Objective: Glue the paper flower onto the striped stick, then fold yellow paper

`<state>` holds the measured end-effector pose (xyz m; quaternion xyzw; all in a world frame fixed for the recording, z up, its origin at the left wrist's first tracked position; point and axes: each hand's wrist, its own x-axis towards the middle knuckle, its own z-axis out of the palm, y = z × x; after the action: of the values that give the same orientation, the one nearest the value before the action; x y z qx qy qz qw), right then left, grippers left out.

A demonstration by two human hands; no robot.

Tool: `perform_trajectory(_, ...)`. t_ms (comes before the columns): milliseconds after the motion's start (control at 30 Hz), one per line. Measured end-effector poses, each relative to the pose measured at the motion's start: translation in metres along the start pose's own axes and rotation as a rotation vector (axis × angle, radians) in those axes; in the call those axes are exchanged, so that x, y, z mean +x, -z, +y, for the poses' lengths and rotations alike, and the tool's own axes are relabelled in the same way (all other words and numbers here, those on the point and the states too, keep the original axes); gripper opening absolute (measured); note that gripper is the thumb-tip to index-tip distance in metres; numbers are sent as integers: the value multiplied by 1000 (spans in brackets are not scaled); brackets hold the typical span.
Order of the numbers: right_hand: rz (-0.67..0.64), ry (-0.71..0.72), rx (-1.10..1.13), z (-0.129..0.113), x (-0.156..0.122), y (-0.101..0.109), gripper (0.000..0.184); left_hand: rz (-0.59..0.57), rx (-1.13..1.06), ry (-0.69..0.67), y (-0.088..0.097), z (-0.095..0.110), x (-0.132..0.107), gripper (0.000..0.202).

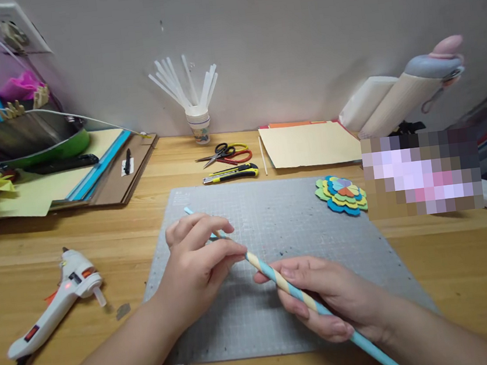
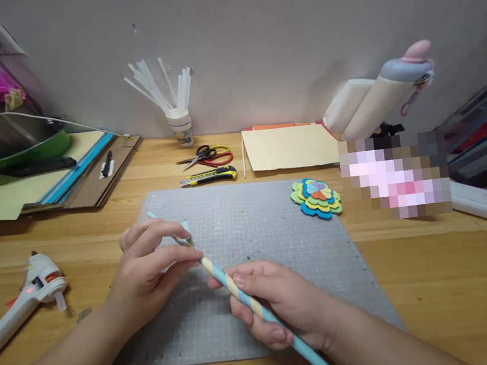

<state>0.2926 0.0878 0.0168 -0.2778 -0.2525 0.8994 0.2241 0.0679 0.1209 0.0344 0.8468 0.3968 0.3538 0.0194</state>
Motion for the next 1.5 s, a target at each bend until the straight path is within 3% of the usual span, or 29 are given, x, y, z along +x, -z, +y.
perform_trajectory(133, -45, -66, 49, -2, -1, 2, 29, 39, -14, -54, 1, 3, -1, 13)
perform_trajectory(300, -76, -115, 103, -1, -1, 3, 29, -19, 22, -53, -2, 5, -2, 10)
perform_trajectory(567, 20, -25, -60, 3, 1, 1, 28, -103, 40, -63, -7, 6, -2, 16)
perform_trajectory(733, 62, -88, -189, 12, 5, -1, 22, 11, -5, 15, 0, 12, -1, 13)
perform_trajectory(933, 0, -42, -35, 9, 9, 3, 31, 139, -36, 160, 8, 2, -1, 6)
perform_trajectory(1133, -45, -38, 20, 5, 4, 5, 38, 31, -82, 190, 3, 2, -3, 7)
perform_trajectory(1300, 12, 4, -42, 5, 2, 2, 40, -111, -44, 99, 1, 6, -3, 9)
perform_trajectory(1500, 66, -8, -143, 1, 1, -2, 38, -187, -2, 37, 0, 2, -1, 9)
